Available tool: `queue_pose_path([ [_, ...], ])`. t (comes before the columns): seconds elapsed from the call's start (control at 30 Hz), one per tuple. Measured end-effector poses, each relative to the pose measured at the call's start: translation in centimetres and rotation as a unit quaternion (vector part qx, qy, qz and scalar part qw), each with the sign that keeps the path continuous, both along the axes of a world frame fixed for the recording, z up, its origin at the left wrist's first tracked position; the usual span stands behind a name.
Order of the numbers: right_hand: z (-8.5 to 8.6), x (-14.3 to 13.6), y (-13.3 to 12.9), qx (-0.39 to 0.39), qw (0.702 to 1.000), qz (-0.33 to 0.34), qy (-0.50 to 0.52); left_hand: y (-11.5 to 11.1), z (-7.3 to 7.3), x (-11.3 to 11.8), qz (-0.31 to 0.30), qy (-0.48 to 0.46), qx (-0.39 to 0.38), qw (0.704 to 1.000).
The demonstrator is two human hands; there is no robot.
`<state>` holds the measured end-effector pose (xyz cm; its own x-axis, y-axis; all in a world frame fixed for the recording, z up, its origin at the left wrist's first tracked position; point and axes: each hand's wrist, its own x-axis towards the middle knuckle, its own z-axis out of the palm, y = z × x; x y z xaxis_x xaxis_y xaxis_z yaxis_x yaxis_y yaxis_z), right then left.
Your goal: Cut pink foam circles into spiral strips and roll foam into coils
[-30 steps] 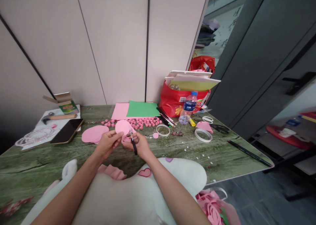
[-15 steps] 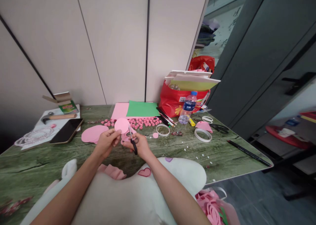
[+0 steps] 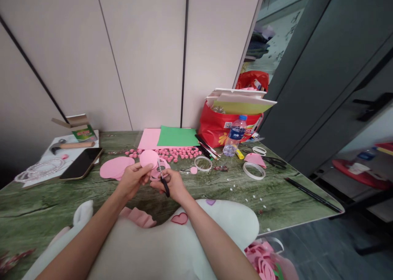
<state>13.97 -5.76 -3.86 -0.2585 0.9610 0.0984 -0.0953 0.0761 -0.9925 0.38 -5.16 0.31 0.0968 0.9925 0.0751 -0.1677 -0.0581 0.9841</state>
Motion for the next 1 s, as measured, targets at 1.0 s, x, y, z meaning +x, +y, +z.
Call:
queue_pose_path([
  [1.0,1.1,0.3,0.2,0.012,0.999,0.007,0.052,0.2,0.1,0.3,0.006,0.063,-0.007,0.998],
])
